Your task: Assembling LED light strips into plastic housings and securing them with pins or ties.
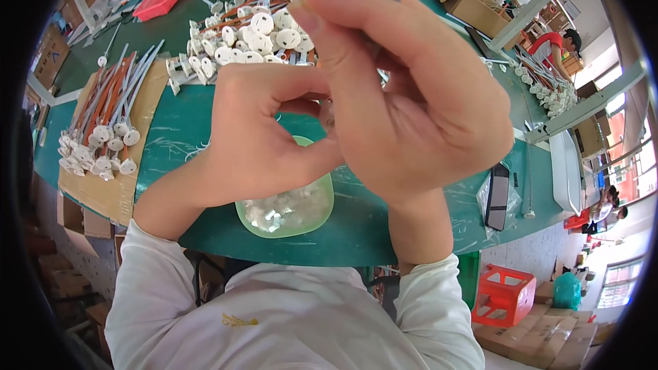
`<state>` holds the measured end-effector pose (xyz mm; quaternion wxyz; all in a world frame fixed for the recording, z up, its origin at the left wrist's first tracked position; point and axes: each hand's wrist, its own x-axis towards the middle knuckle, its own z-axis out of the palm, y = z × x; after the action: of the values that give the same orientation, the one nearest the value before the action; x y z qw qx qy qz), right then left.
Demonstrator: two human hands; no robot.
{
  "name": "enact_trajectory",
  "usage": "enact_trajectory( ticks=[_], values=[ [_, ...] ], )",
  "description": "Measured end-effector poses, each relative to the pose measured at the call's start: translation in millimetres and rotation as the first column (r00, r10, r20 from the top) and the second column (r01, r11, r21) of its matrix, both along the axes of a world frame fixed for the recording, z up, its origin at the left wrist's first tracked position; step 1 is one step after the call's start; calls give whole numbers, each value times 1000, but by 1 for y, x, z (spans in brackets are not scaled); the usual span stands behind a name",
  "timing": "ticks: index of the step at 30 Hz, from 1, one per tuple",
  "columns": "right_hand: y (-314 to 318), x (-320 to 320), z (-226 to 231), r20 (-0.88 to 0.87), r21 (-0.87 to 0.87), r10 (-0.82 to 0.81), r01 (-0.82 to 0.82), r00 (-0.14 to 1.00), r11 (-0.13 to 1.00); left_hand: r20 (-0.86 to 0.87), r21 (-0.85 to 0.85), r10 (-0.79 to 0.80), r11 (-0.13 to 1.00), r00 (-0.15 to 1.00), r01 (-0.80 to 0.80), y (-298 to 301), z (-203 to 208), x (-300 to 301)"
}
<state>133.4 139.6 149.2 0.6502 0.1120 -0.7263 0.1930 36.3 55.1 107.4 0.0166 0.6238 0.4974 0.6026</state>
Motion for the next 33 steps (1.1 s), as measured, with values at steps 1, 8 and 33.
enact_trajectory(
  ticks=[1, 8, 33],
  values=[
    [1, -1, -2, 12, -2, 5, -5, 1000, 1000, -5, 18, 16, 1000, 1000, -16, 0, -1, 1],
    [4, 1, -2, 7, 31, -49, 49, 999, 998, -126, 0, 24, 1000, 992, -24, -5, 4, -3],
    [21, 19, 15, 121, 150, -15, -3, 993, 989, -212, -58, -250, 968, 945, 243, -9, 11, -4]
  ],
)
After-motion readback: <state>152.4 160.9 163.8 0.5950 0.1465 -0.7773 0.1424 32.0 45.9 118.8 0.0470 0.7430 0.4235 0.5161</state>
